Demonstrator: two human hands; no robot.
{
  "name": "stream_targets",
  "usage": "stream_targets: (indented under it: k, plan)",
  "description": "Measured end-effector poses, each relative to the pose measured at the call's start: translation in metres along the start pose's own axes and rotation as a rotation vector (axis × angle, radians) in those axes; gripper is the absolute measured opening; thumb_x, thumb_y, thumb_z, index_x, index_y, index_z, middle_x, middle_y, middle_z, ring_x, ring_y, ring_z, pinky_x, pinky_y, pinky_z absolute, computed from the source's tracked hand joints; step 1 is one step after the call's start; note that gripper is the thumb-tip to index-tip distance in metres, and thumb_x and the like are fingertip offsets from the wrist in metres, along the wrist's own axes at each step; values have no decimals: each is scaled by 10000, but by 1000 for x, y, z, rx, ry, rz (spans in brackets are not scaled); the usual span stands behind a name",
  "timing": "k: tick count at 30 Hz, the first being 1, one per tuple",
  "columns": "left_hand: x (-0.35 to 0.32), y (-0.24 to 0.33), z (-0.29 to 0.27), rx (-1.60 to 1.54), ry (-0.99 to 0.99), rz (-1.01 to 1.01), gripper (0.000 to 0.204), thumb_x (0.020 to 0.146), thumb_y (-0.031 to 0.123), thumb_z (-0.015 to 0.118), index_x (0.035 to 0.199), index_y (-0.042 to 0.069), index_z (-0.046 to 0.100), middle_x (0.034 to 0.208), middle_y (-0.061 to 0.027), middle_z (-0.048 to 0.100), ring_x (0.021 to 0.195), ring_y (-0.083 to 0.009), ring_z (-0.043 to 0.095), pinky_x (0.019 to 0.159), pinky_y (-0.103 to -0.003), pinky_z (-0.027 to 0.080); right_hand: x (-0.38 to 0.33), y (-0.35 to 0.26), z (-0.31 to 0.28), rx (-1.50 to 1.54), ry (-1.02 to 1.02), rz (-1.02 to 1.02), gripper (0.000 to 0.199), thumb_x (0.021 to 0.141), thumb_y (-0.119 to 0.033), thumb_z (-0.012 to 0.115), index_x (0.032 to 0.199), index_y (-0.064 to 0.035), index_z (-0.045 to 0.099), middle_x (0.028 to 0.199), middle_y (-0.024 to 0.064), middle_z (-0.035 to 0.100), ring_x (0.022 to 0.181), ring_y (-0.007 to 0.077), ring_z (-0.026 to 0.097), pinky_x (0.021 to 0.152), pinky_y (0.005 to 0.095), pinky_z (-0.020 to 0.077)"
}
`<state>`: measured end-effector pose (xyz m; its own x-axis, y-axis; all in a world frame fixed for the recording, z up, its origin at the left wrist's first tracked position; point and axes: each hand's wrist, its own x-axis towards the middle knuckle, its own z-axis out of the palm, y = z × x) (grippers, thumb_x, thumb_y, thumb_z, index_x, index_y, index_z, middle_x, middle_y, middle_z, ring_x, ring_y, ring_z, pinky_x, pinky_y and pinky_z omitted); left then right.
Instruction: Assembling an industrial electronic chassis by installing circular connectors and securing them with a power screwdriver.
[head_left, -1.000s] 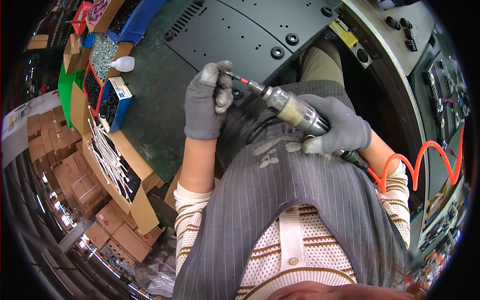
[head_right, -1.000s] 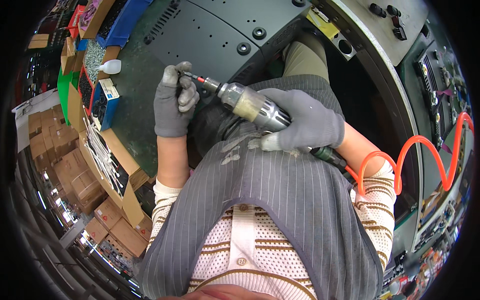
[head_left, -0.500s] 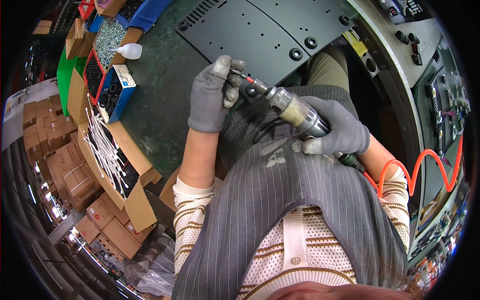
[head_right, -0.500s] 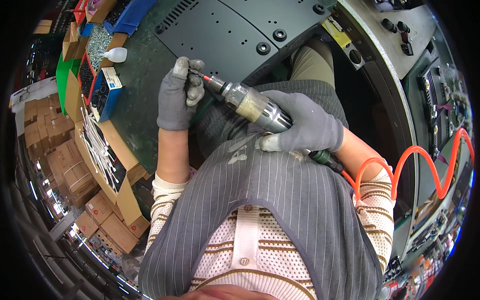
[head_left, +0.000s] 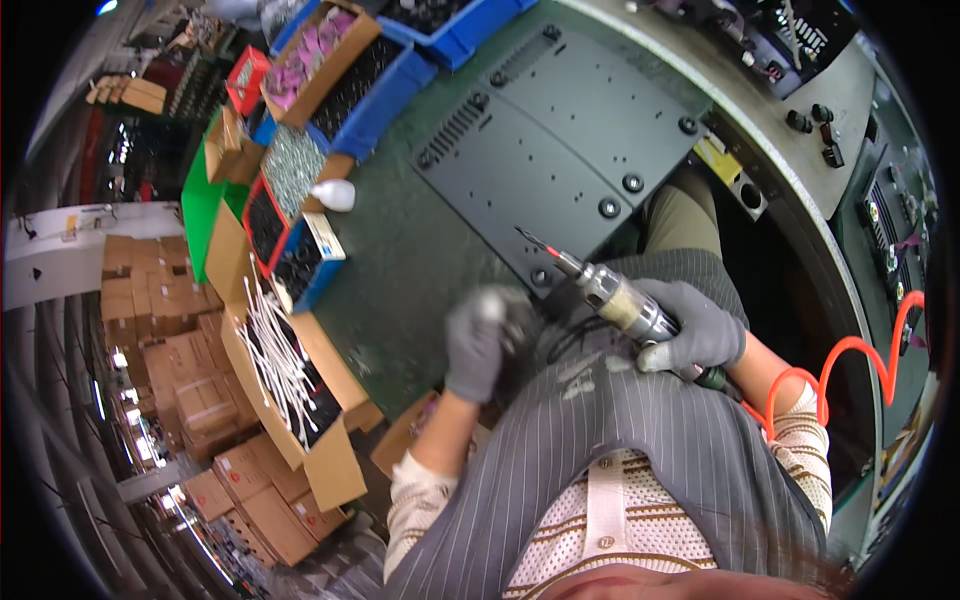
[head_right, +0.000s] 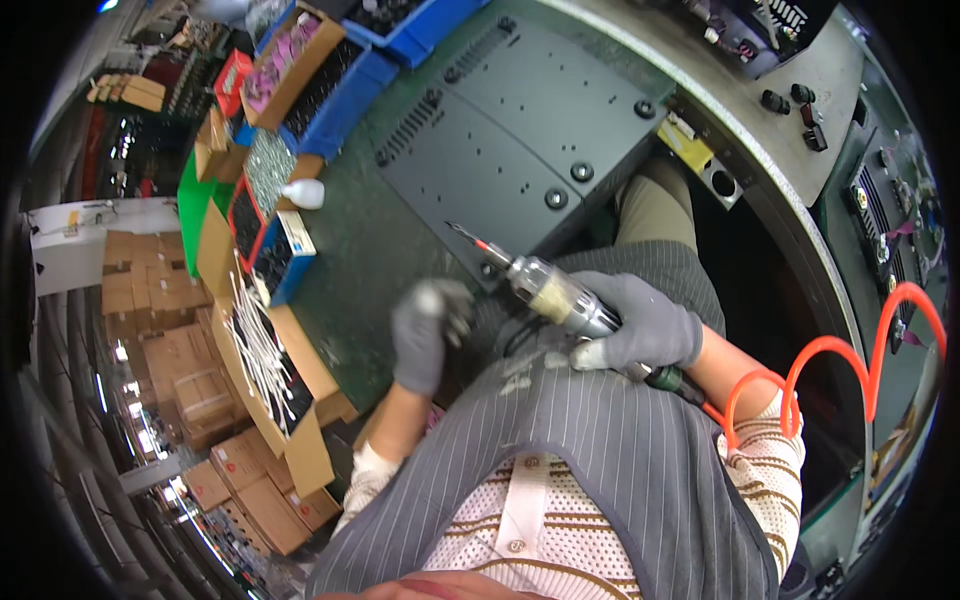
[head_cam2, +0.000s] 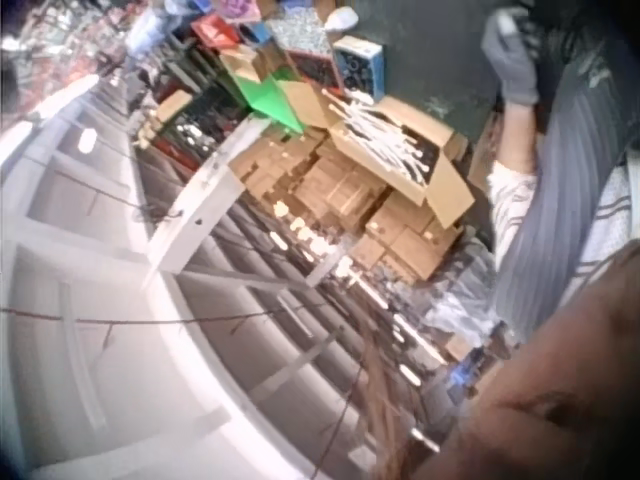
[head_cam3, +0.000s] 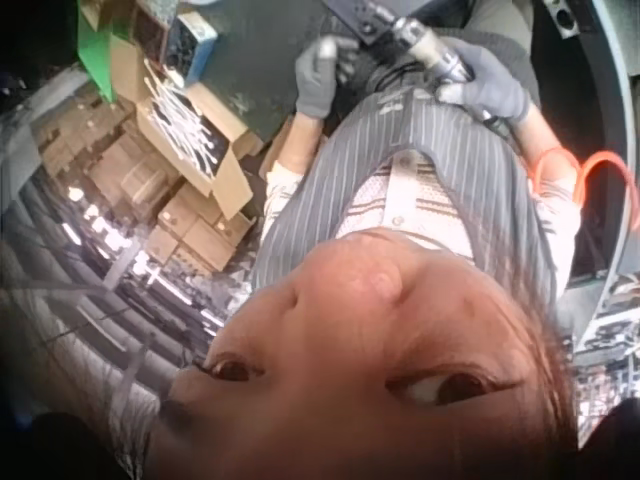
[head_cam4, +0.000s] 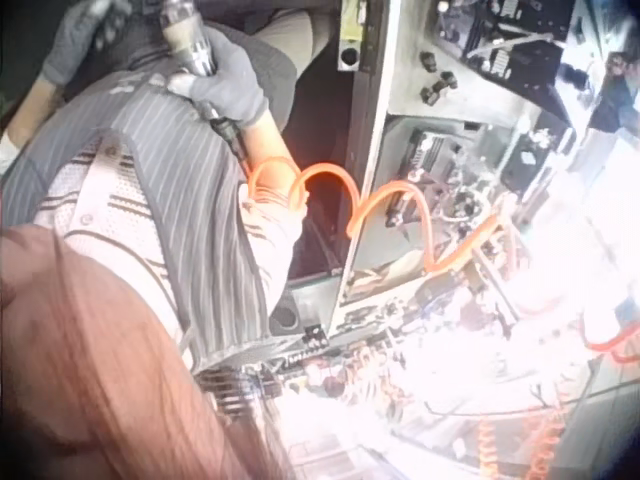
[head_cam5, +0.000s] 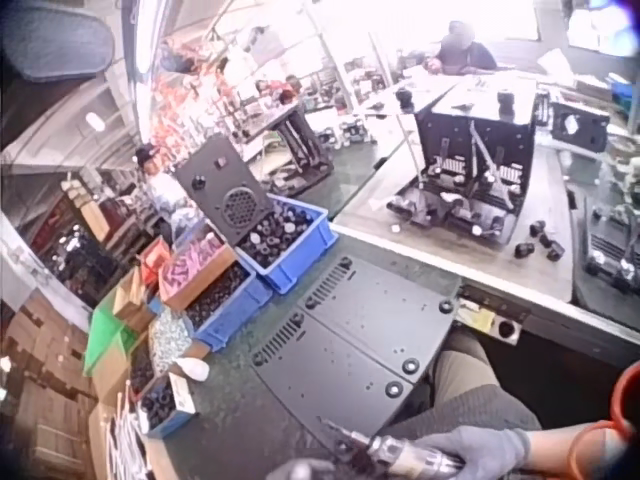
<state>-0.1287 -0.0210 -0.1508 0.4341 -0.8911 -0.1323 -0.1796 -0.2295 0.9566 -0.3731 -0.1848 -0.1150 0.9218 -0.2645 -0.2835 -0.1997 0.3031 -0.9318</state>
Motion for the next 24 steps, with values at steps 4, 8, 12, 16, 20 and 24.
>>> stream_targets:
  k: [4,8,12,16,20,24]
  plan:
    - [-20,-37,33,450,-191,-241,407,912,375,554,1072,7,623,1080,-172,642,949,-274,644,820,-364,489,-6,19,-11,33,118,-6,673,647,-273,799,1194,12,532,941,68,598,849,141,565,775,294,463]
    - [5,-50,49,571,-147,-224,420,932,398,502,1082,19,606,1035,-207,632,927,-366,618,797,-419,476,-3,25,-15,58,154,-73,701,659,-277,790,1225,29,513,952,64,589,859,146,550,796,293,451]
    - [8,-45,52,580,-174,0,351,942,338,483,1069,34,607,984,-231,616,926,-412,577,782,-451,460,-8,20,-21,117,170,-128,706,653,-267,792,1229,31,512,962,55,588,859,147,548,797,285,446]
    - [-8,17,34,901,-122,290,268,874,304,569,896,38,592,811,-189,598,717,-374,593,611,-445,467,-25,7,-30,131,284,-96,725,627,-235,778,1246,30,509,942,28,577,831,115,531,762,253,435]
    - [10,101,1,1101,-8,624,272,855,311,603,788,61,521,686,-144,506,606,-361,538,529,-427,425,-33,10,-42,43,327,-152,766,618,-290,777,1261,26,505,869,7,561,764,103,516,707,242,431]
    - [40,145,-5,1263,-7,586,270,870,309,581,847,54,497,719,-169,518,646,-377,546,553,-446,428,-47,-13,-40,68,262,-75,814,587,-330,796,1259,26,508,907,20,576,778,109,527,719,244,431]
